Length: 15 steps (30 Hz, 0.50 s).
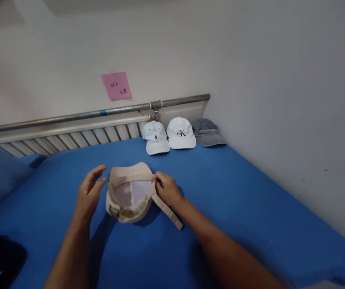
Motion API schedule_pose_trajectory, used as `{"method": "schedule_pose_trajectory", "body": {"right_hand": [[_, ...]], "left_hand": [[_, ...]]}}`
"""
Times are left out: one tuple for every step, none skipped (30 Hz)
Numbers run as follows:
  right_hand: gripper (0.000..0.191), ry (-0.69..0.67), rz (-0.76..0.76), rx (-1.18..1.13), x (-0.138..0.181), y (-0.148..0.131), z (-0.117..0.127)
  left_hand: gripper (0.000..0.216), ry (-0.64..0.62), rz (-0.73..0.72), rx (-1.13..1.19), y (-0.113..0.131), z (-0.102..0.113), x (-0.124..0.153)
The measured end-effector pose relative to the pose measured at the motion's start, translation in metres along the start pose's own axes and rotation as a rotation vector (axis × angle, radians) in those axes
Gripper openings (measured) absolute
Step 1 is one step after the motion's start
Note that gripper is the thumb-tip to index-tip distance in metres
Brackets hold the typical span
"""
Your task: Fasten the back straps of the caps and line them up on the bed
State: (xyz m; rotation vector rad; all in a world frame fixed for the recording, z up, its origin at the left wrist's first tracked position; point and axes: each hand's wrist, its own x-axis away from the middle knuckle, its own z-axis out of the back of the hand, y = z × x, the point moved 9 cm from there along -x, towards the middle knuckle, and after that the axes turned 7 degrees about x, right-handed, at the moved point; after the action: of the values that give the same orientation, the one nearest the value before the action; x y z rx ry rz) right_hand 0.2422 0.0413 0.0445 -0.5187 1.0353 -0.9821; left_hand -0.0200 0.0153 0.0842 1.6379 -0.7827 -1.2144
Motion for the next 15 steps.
{"method": "schedule_pose_trajectory", "body": {"right_hand": [[0.019, 0.008, -0.022, 0.000, 0.000, 0.001, 0.001], [0.018, 0.015, -0.043, -0.001, 0.001, 0.003, 0.002], [0.016, 0.021, -0.062, -0.003, 0.002, 0.004, 0.002], [0.015, 0.024, -0.078, -0.005, 0.002, 0.005, 0.003], [0.015, 0.025, -0.090, -0.008, 0.003, 0.007, 0.002], [0.014, 0.024, -0.099, -0.012, 0.003, 0.008, 0.002], [0.014, 0.024, -0.106, -0.015, 0.004, 0.010, 0.002], [0.013, 0.026, -0.113, -0.017, 0.004, 0.011, 0.001], [0.013, 0.028, -0.118, -0.019, 0.004, 0.011, 0.001], [0.013, 0.029, -0.121, -0.019, 0.003, 0.011, 0.001], [0.013, 0.029, -0.124, -0.022, 0.003, 0.009, 0.002], [0.012, 0.024, -0.114, -0.016, 0.002, 0.005, 0.003], [0.012, 0.015, -0.084, 0.005, 0.001, -0.002, 0.005], [0.013, -0.005, -0.033, 0.036, 0.001, -0.011, 0.006], [0.014, -0.047, 0.035, 0.065, 0.001, -0.023, 0.005]], "left_hand": [[0.033, -0.204, 0.052, -0.046, 0.007, -0.017, 0.005], [0.035, -0.403, 0.130, -0.097, 0.010, -0.033, 0.013], [0.037, -0.550, 0.194, -0.139, 0.013, -0.041, 0.021], [0.038, -0.628, 0.229, -0.165, 0.017, -0.043, 0.027], [0.041, -0.681, 0.237, -0.184, 0.022, -0.042, 0.030], [0.045, -0.719, 0.218, -0.210, 0.028, -0.040, 0.033], [0.050, -0.765, 0.182, -0.251, 0.033, -0.038, 0.035], [0.054, -0.824, 0.138, -0.308, 0.036, -0.038, 0.039], [0.055, -0.888, 0.088, -0.379, 0.039, -0.039, 0.043], [0.050, -0.948, 0.040, -0.454, 0.040, -0.041, 0.047], [0.042, -0.992, -0.001, -0.517, 0.040, -0.043, 0.051], [0.031, -1.019, -0.032, -0.557, 0.040, -0.046, 0.052], [0.021, -1.041, -0.048, -0.568, 0.039, -0.050, 0.053], [0.014, -1.056, -0.048, -0.549, 0.038, -0.053, 0.053], [0.010, -1.060, -0.035, -0.499, 0.037, -0.055, 0.050]]}}
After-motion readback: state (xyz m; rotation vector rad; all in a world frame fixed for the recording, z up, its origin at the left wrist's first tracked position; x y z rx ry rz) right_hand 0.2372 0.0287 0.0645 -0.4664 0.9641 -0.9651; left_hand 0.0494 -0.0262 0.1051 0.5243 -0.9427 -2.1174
